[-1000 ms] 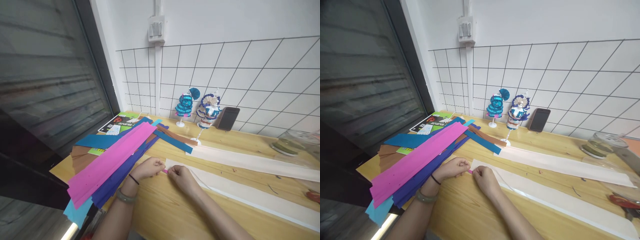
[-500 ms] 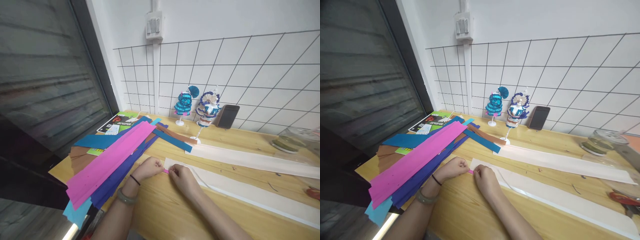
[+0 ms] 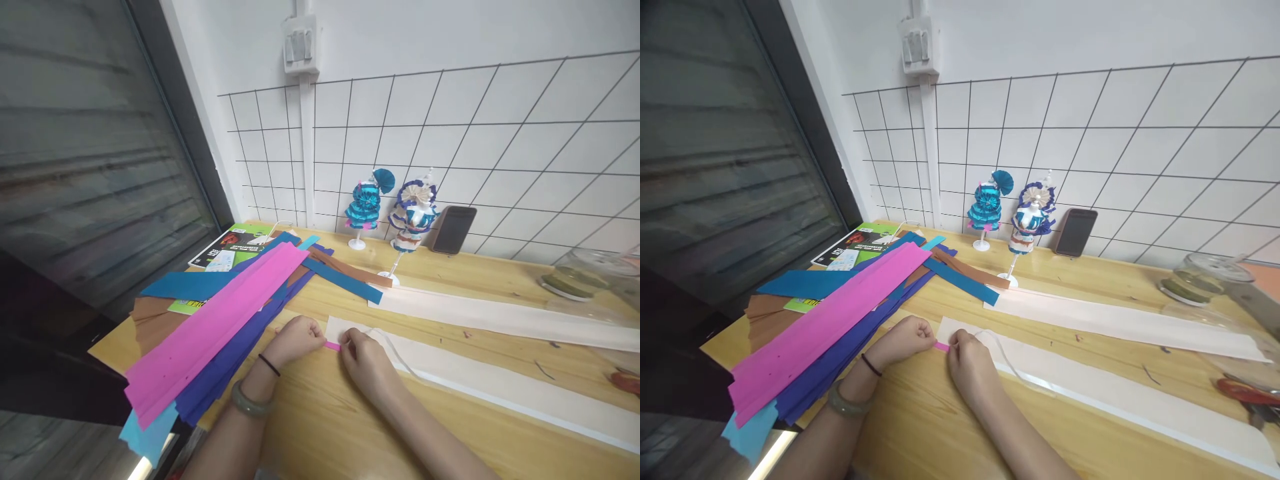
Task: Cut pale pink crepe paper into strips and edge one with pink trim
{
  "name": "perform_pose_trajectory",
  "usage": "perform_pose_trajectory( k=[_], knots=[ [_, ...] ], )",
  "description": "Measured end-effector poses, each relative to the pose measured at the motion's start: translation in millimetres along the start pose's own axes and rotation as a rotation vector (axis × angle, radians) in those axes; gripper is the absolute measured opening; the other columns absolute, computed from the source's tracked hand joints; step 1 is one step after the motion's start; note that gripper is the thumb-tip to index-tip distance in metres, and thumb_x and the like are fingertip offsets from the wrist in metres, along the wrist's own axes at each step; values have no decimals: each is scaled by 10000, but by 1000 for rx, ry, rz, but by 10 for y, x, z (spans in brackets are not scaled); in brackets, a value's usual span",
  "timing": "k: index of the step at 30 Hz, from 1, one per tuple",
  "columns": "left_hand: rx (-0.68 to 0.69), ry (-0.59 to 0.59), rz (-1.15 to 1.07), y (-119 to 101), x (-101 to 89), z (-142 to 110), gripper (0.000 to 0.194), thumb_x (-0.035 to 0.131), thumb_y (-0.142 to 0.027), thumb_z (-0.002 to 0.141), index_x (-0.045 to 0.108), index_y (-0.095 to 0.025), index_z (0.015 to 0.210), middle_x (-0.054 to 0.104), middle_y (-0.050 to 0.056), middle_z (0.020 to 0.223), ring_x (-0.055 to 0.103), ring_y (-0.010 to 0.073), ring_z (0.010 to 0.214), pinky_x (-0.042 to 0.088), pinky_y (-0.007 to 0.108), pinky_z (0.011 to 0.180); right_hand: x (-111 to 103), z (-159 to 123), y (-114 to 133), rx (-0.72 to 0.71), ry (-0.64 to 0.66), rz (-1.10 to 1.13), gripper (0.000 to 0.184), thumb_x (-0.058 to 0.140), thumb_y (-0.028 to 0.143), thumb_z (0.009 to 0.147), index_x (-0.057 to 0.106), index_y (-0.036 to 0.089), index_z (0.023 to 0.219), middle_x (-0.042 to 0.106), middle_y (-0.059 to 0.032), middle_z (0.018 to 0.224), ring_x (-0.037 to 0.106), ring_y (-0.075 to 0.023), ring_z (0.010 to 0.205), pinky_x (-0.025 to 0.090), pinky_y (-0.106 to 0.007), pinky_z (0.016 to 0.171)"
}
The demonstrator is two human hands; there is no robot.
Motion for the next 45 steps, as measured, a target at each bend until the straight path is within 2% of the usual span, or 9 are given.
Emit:
perform_pose_trajectory(
  k=[18,24,28,35,45],
  knots=[
    [-21,82,-18,-1,10,-37,172,470,-290,624,540,-136,594,470,-27,539,405,102,522,256,198,444,28,-57,16,9,44,-33,200,400,101,731,535,165,865,606,-47,736,550,-165,706,352,-231,632],
    [14,163,-35,20,58,-40,198,468,-305,640,561,-131,628,522,-14,584,441,108,553,282,190,455,70,-74,-8,35,93,-17,286,413,104,738,497,153,1008,617,-48,741,569,-165,690,350,-225,623],
    [-28,164,-44,48,51,-47,208,473,-337,652,545,-142,646,488,-29,544,421,99,497,267,191,422,81,-70,-25,32,96,-6,312,401,103,750,468,148,1052,628,-56,755,577,-168,686,356,-224,615],
    [-85,127,-74,49,50,-23,204,428,-353,682,435,-173,587,409,-49,464,389,84,381,246,191,361,76,-21,-51,58,76,-10,314,366,105,786,451,131,1088,647,-111,890,604,-191,806,376,-243,676],
    [-85,89,-46,72,67,13,179,421,-324,668,421,-177,566,387,-53,436,386,84,348,234,182,323,61,-15,-39,55,78,-8,322,367,107,776,451,128,1087,639,-79,779,596,-186,753,380,-238,660]
  ],
)
Point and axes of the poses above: each hand's wrist, its own z-axis towards the middle knuckle, its own x-axis out of the palm, y = z × x, the point moved 8 cm from there along z, towards the middle knuckle
